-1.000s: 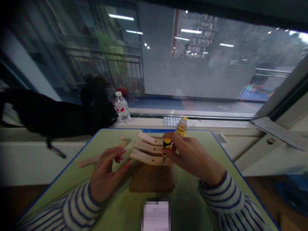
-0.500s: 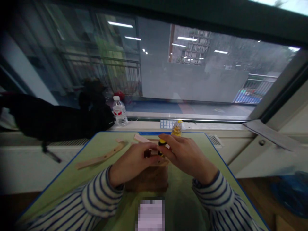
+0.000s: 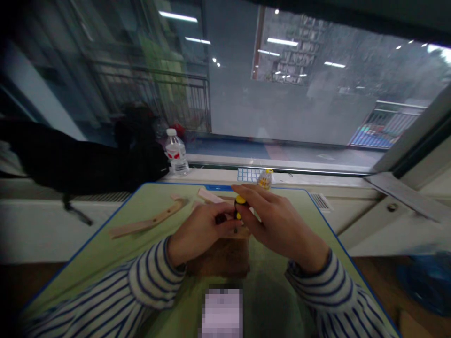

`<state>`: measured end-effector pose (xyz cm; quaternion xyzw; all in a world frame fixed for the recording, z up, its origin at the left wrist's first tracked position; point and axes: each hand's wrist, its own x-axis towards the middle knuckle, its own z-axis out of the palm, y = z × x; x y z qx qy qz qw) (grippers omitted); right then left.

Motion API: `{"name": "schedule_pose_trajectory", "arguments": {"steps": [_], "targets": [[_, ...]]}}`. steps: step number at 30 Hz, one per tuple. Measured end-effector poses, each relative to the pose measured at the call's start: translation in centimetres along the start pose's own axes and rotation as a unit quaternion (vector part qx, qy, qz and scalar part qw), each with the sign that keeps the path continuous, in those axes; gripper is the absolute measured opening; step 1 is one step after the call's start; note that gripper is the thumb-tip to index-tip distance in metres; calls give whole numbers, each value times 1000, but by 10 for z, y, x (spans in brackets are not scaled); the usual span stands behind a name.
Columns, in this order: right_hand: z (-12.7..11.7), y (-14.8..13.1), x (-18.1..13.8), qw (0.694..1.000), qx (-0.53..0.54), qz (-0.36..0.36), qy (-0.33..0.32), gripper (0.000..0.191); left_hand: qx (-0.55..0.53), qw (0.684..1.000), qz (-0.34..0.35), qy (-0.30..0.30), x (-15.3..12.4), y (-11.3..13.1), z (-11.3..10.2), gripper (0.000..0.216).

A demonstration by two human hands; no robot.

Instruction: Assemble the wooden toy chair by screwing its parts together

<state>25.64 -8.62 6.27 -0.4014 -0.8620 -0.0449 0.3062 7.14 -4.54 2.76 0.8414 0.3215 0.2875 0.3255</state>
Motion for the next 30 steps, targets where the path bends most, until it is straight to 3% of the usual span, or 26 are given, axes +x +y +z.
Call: {"name": "schedule_pose_trajectory", "arguments": {"steps": [9,23,30], "targets": [[0,0,0,999,0,-26,21,28,-10,1000,-9,16,0,-1,1,13],[3,-2,2,999,-4,-18,27,23,5,1000,-6,-28,-1,-4,-5,19],[4,-2,4,999,-3,-15,32,23,0,1000,-23,-6,-1,-1,-4,19]]}}
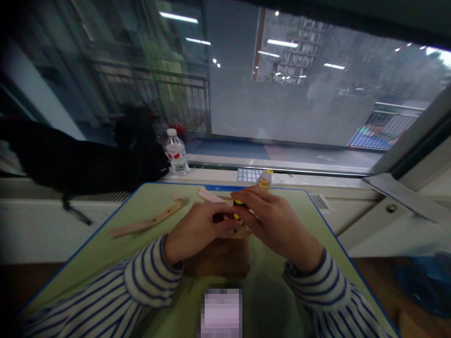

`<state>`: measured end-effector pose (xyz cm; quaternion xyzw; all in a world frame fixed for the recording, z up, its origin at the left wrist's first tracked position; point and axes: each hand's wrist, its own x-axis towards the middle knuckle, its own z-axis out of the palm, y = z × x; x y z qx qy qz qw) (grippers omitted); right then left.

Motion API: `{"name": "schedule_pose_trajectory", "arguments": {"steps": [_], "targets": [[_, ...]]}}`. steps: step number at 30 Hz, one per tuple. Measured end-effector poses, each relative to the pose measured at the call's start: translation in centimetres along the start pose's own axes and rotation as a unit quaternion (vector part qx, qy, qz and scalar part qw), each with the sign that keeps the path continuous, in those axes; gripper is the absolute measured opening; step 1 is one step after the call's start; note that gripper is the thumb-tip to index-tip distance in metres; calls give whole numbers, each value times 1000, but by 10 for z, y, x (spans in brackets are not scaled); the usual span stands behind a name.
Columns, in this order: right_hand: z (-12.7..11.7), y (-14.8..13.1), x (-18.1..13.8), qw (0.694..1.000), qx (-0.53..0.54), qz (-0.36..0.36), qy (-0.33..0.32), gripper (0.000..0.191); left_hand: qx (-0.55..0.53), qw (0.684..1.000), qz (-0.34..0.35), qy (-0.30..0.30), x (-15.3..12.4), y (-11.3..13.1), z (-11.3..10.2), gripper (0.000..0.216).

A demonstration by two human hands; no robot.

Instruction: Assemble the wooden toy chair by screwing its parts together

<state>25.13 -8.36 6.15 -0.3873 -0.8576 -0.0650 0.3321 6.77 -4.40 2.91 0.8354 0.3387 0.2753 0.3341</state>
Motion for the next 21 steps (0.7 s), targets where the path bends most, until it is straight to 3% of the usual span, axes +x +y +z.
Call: {"name": "schedule_pose_trajectory", "arguments": {"steps": [12,21], "targets": [[-4,2,-5,998,41,31,-37,34,24,999,19,-42,9,8,-7,17],[-3,2,-4,998,33,23,-37,34,9,1000,12,-27,5,4,-5,19]]}}
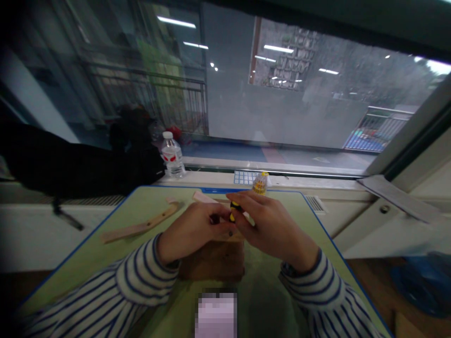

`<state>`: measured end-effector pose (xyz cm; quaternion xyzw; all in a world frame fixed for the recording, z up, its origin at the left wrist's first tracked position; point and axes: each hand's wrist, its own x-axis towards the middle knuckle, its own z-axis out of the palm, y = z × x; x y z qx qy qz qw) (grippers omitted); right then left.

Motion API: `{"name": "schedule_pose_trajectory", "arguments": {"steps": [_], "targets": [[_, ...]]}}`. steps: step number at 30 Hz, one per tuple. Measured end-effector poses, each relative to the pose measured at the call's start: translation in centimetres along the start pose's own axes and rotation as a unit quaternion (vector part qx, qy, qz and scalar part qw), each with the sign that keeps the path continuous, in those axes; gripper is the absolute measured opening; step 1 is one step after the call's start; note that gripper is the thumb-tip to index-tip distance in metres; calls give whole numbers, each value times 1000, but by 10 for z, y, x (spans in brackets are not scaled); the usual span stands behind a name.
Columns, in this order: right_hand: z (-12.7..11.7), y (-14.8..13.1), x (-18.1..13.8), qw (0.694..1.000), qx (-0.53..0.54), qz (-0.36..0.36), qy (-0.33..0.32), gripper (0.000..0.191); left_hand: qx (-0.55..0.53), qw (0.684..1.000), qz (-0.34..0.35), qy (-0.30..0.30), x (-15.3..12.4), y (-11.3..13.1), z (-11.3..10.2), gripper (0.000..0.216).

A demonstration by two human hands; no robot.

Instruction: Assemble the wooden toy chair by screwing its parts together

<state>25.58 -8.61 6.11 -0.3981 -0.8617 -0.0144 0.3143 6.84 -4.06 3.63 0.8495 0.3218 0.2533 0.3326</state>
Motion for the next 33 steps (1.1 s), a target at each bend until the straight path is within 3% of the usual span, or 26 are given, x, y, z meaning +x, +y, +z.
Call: {"name": "schedule_pose_trajectory", "arguments": {"steps": [6,22,33], "targets": [[2,1,1,1000,2,-7,5,33,17,1000,-6,11,0,0,1,17],[2,-2,2,1000,-26,-8,12,30,-10,999,11,-36,0,1,-4,19],[2,-1,2,1000,-20,6,9,34,36,999,-5,0,-2,-3,2,23]]}}
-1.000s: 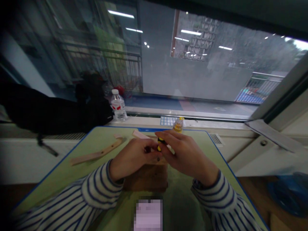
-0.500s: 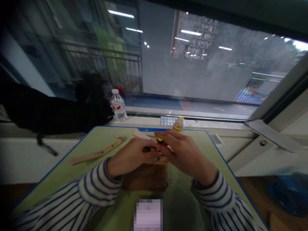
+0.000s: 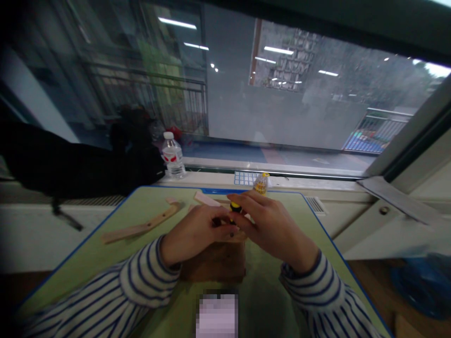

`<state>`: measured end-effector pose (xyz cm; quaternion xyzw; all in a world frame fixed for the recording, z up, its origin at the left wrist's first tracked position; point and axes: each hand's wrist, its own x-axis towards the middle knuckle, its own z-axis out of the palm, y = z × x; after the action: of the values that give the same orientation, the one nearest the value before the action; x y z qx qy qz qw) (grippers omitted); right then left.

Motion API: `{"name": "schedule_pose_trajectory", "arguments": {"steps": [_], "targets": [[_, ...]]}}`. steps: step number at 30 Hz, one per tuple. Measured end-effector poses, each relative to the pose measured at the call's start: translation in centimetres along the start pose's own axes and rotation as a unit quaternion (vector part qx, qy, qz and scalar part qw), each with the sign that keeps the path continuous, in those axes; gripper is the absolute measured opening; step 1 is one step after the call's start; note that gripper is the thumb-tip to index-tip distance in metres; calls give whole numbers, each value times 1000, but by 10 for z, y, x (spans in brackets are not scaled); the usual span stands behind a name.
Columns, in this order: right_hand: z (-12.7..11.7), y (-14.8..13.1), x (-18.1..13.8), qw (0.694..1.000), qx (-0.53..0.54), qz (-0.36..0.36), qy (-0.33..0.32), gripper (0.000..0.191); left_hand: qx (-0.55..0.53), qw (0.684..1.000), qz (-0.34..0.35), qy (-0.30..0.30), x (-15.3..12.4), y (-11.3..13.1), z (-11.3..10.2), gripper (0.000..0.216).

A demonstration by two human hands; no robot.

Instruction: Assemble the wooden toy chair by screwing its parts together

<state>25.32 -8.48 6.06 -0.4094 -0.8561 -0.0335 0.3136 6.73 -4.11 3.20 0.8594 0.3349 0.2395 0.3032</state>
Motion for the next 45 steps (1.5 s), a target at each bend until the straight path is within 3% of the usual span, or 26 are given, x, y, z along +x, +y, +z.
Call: {"name": "schedule_pose_trajectory", "arguments": {"steps": [4,10,20,35,45], "targets": [[-3,1,-1,1000,13,8,2,47,6,1000,9,6,0,0,-1,18],[-6,2,-1,999,32,-21,-9,32,8,1000,6,9,-1,3,-2,16],[-3,3,0,999,17,-29,4,29,11,1000,7,20,0,2,0,16],[2,0,2,999,-19,-3,25,27,-34,999,17,-27,1,0,-3,20],[0,0,0,1000,-16,1,14,29,-21,1000,-12,9,1,-1,2,21]]}}
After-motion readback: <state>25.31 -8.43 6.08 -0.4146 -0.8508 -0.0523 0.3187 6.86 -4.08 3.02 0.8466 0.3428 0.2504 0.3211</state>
